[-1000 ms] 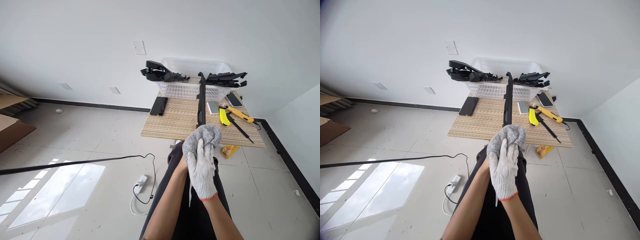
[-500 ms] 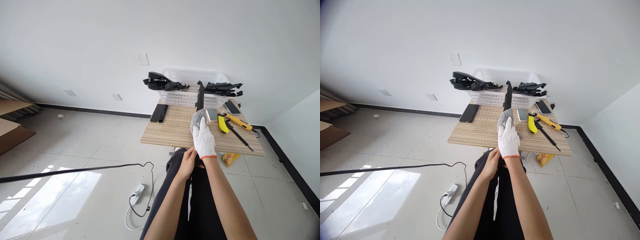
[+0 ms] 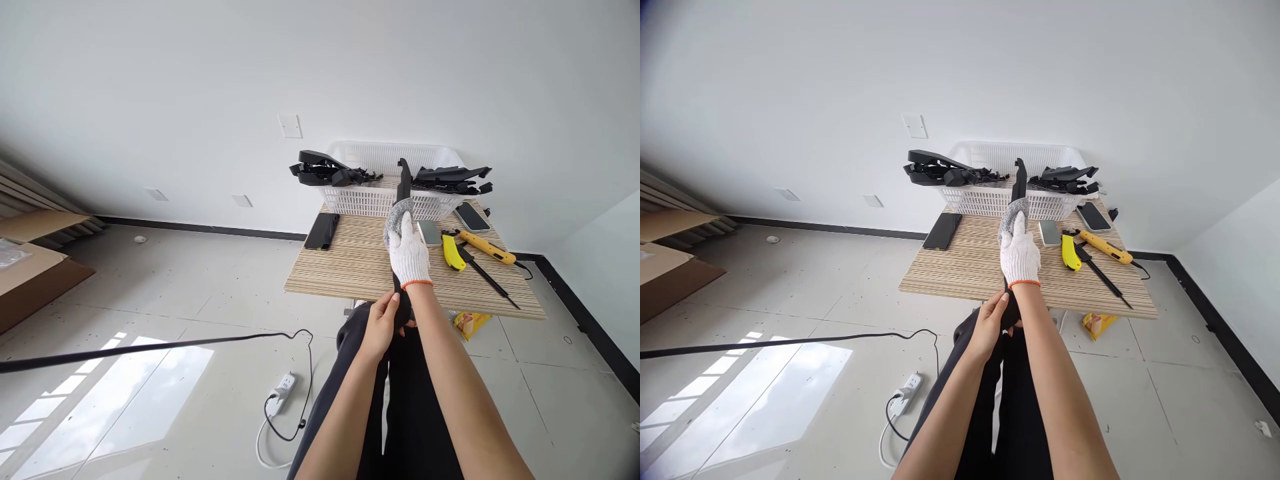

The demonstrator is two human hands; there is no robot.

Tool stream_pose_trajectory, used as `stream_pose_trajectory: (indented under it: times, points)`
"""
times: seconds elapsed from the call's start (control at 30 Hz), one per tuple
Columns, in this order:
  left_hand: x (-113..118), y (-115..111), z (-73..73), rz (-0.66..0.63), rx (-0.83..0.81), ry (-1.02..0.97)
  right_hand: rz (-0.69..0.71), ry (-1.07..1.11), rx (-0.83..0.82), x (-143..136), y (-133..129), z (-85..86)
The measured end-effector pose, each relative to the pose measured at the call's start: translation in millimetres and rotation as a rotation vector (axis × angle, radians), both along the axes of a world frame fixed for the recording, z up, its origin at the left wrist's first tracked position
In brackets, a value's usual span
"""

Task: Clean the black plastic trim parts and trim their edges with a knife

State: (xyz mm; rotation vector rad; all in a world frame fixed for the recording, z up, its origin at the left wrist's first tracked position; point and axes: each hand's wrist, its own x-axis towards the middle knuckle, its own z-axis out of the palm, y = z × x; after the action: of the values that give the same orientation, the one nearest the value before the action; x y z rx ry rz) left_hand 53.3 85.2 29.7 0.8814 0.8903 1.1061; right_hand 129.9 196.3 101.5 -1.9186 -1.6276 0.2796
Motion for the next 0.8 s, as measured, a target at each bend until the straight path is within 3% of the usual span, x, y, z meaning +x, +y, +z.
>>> stream_pose_trajectory:
  times: [0.2, 0.37, 0.5, 0.8]
  points:
    - [0.7, -6.6, 0.0, -0.028, 0.014, 0.028, -0.054, 0.048, 0.013, 6.1, 27.9, 20.0]
    - [3.6, -12.1, -2.9, -0.032, 0.018, 0.052, -0.116, -0.083, 0.000, 3.1, 38.3, 24.2]
    - [4.9, -12.2, -7.8, -0.015, 0.030, 0.084, -0.127, -0.104, 0.008, -2.0, 25.0, 16.4]
    - [5.9, -13.7, -8.7, -0.007, 0.037, 0.186, -0.064, -0.209, -0.177, 0.4, -29.7, -0.1]
